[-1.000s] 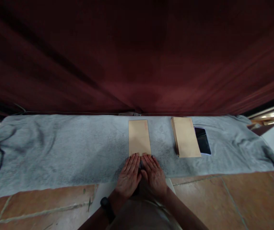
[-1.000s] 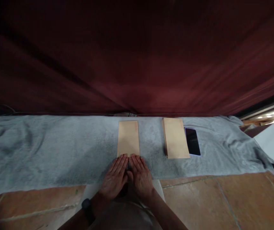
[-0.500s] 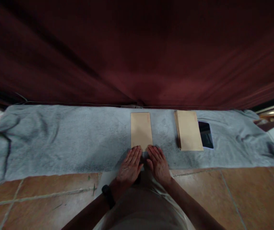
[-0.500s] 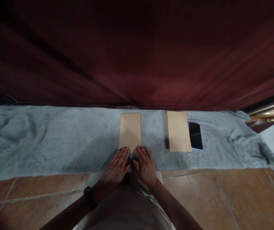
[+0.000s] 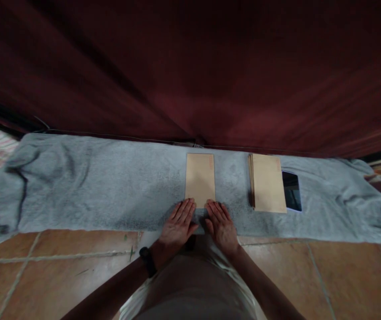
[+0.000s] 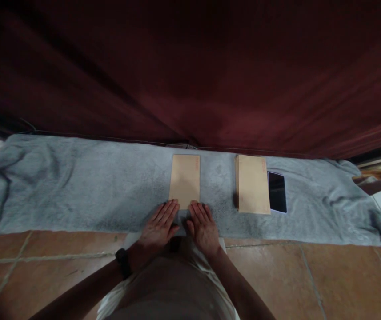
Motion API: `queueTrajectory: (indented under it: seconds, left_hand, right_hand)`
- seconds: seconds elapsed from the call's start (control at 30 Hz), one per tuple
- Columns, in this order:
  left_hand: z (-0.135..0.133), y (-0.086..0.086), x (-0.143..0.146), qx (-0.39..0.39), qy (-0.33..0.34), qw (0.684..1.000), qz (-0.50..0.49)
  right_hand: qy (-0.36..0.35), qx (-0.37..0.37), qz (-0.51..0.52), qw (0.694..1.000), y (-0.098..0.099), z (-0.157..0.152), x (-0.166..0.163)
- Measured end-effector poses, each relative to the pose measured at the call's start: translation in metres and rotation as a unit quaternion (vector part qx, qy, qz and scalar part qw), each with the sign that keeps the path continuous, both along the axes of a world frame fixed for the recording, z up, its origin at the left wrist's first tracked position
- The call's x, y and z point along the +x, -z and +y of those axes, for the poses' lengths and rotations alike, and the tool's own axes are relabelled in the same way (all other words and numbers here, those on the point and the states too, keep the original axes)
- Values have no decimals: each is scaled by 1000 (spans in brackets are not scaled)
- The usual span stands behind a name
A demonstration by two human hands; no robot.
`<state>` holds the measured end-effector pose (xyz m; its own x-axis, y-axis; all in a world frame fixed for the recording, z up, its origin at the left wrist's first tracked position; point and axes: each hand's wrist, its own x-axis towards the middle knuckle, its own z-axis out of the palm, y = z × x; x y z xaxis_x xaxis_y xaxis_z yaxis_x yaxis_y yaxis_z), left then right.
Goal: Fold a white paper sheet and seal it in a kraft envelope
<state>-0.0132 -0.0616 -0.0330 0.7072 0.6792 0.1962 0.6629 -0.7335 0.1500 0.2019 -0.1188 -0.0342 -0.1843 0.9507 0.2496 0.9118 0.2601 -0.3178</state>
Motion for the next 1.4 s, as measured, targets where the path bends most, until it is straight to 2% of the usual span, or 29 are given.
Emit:
queueTrajectory:
  seconds: [0.2, 0.5, 1.1, 1.4]
  left_hand:
    - [5, -3, 2, -23, 3, 1000, 4]
    - [42, -15, 45, -67, 72, 995, 14]
    - [106, -1, 85, -42, 45, 998, 10]
    - [138, -6, 105, -43, 21, 999, -3]
  right_hand:
    - [7, 5, 4, 1000, 1, 0, -2]
    - [28, 8, -4, 1000, 1, 1, -7]
    - [44, 30, 15, 998, 4, 2, -11]
    - [46, 25, 17, 998, 2, 3, -11]
